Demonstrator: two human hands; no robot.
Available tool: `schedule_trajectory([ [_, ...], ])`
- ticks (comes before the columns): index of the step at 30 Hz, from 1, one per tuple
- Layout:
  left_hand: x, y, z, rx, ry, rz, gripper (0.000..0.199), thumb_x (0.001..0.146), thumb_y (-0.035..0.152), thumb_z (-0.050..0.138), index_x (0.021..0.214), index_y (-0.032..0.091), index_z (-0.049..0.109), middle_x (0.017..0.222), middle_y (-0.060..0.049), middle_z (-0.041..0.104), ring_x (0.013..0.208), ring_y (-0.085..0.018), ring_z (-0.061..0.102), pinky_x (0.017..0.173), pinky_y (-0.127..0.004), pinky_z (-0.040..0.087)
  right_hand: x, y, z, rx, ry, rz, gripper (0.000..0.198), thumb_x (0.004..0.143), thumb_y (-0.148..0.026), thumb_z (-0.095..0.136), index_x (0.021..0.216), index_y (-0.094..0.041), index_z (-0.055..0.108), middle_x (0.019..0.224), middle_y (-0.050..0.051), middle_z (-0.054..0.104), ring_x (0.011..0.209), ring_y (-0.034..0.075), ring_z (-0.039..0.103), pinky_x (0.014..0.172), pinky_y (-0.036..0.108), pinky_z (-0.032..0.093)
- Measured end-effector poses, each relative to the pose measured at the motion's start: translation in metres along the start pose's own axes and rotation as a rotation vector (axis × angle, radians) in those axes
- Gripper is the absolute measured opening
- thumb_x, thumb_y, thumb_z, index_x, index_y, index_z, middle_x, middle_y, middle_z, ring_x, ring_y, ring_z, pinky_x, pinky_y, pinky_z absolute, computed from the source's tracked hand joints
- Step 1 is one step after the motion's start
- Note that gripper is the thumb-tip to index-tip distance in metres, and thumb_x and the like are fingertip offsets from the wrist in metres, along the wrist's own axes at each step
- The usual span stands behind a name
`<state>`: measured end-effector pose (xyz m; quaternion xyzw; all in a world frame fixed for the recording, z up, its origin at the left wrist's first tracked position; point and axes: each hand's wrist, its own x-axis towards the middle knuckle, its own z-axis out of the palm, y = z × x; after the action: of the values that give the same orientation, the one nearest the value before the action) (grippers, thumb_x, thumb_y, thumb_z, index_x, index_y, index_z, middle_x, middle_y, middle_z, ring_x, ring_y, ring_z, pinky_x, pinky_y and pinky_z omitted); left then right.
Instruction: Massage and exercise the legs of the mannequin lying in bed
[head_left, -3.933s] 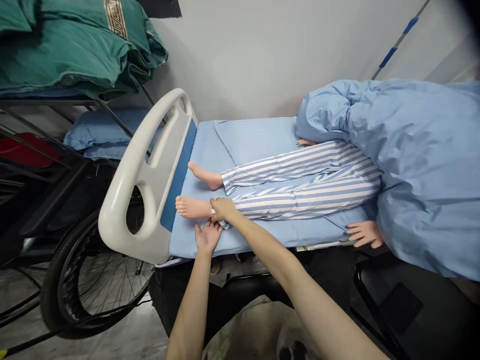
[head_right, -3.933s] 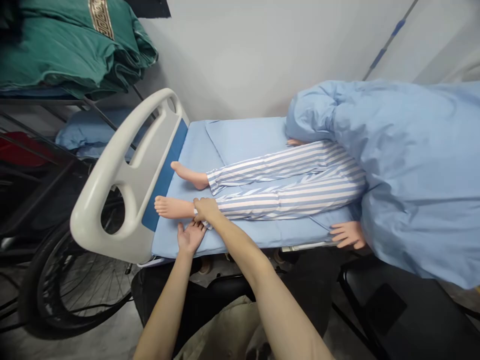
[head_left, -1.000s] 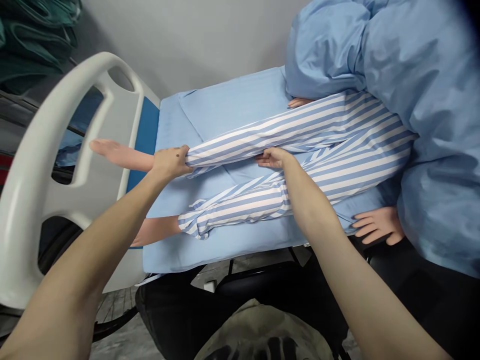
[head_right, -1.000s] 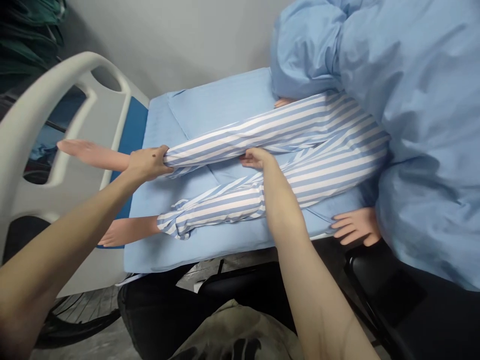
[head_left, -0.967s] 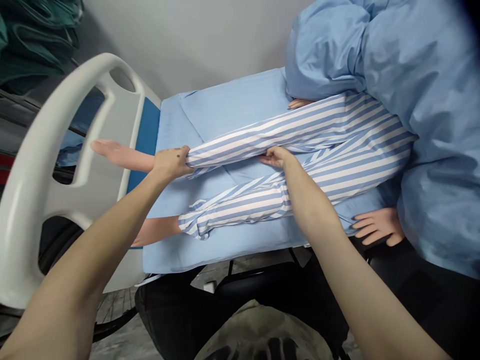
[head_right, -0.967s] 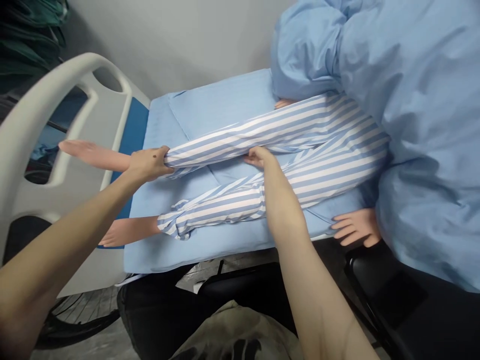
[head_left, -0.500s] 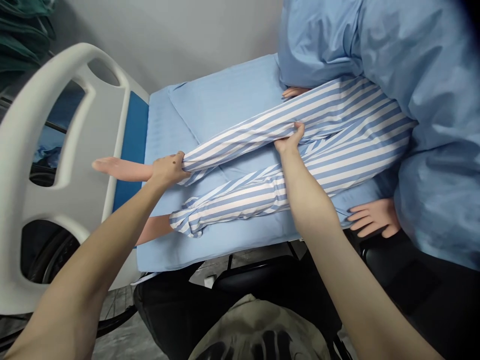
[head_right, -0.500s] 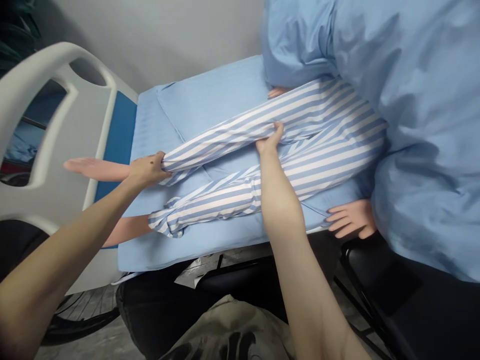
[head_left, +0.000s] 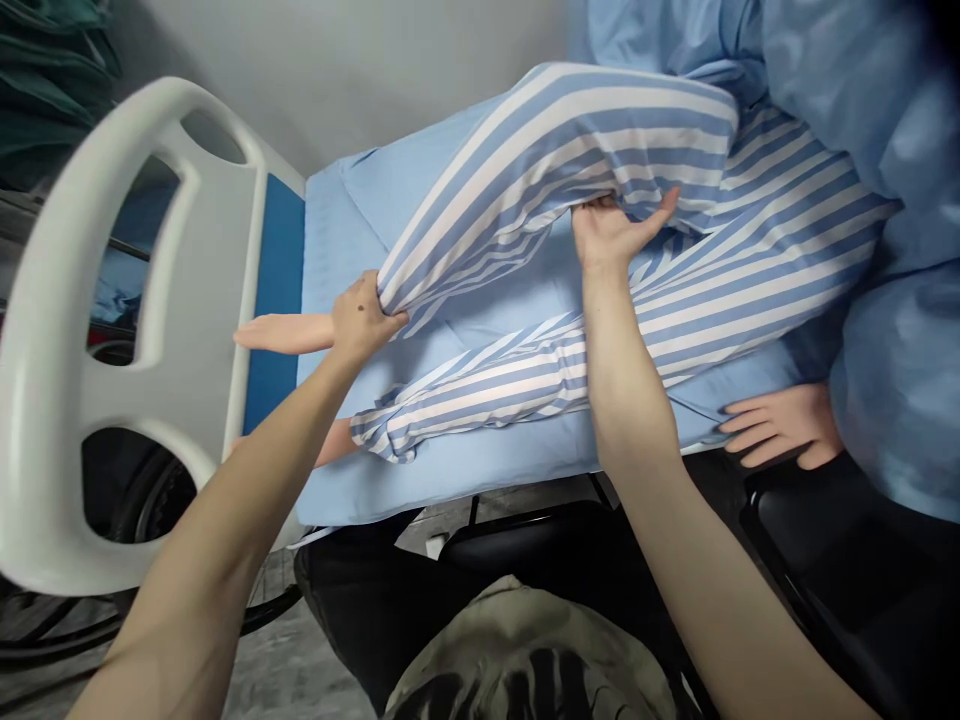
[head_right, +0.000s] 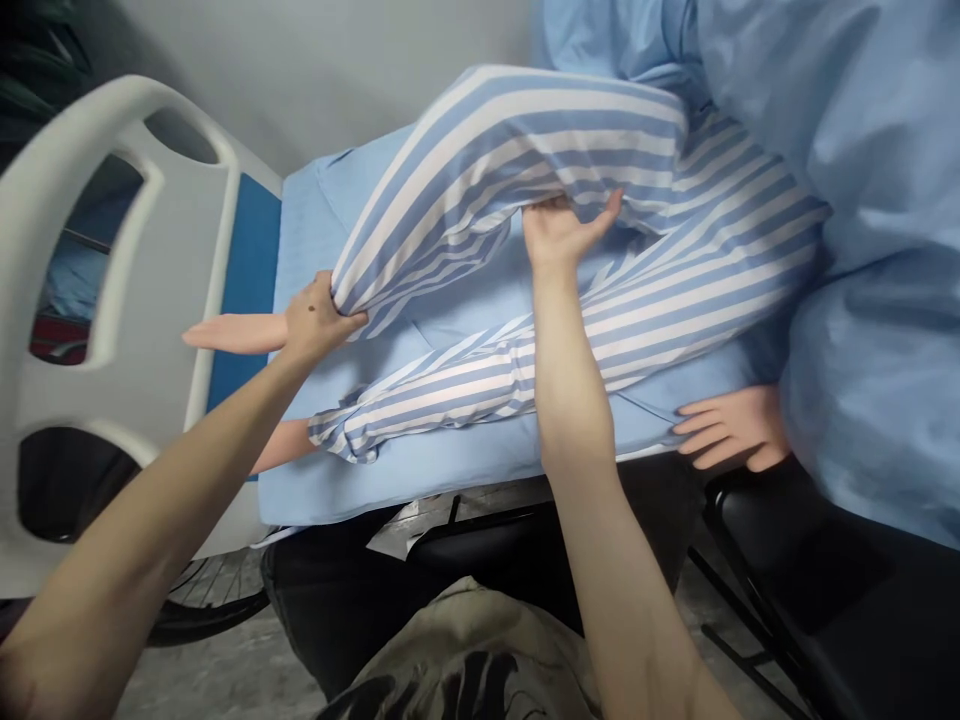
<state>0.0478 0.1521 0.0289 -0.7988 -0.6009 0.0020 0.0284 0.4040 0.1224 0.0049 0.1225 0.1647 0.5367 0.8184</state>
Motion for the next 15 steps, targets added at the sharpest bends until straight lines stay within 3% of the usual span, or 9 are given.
schedule_trajectory([
  [3, -0.008, 0.005, 0.013, -0.018, 0.028, 0.068, 0.066, 0.077, 0.042, 0.058, 0.135, 0.015, 0.044, 0.126, -0.017, 0.060, 0.119, -0.038, 0.055, 0.096, -0.044, 0.043, -0.007, 0.003, 0.008, 0.233, 0.041, 0.039, 0.032, 0.075, -0.052, 0.070, 0.075, -0.023, 0.058, 0.098, -0.006, 0.070, 0.125, 0.012, 0.056, 0.116, 0.044, 0.038],
  [6, -0.014, 0.010, 0.033, -0.032, 0.031, 0.107, 0.073, 0.075, 0.036, 0.060, 0.140, 0.011, 0.039, 0.130, -0.020, 0.057, 0.122, -0.039, 0.052, 0.099, -0.046, 0.041, -0.011, 0.004, 0.011, 0.301, 0.067, 0.026, 0.027, 0.082, -0.046, 0.061, 0.070, -0.022, 0.057, 0.091, -0.008, 0.069, 0.123, 0.010, 0.059, 0.112, 0.040, 0.043],
  [10, -0.013, 0.014, 0.054, -0.062, 0.067, 0.079, 0.077, 0.074, 0.035, 0.061, 0.142, 0.010, 0.036, 0.133, -0.021, 0.055, 0.121, -0.038, 0.053, 0.098, -0.045, 0.042, -0.010, 0.002, 0.009, 0.178, 0.035, 0.029, 0.031, 0.084, -0.051, 0.056, 0.071, -0.023, 0.057, 0.087, -0.006, 0.067, 0.120, 0.013, 0.062, 0.108, 0.041, 0.048],
  [15, -0.001, 0.014, 0.049, -0.075, 0.017, -0.030, 0.061, 0.074, 0.038, 0.062, 0.129, 0.017, 0.047, 0.117, -0.015, 0.064, 0.107, -0.035, 0.060, 0.086, -0.041, 0.046, -0.002, -0.003, 0.002, -0.101, -0.079, 0.046, 0.047, 0.078, -0.069, 0.058, 0.076, -0.023, 0.055, 0.084, 0.001, 0.064, 0.120, 0.021, 0.061, 0.102, 0.045, 0.055],
])
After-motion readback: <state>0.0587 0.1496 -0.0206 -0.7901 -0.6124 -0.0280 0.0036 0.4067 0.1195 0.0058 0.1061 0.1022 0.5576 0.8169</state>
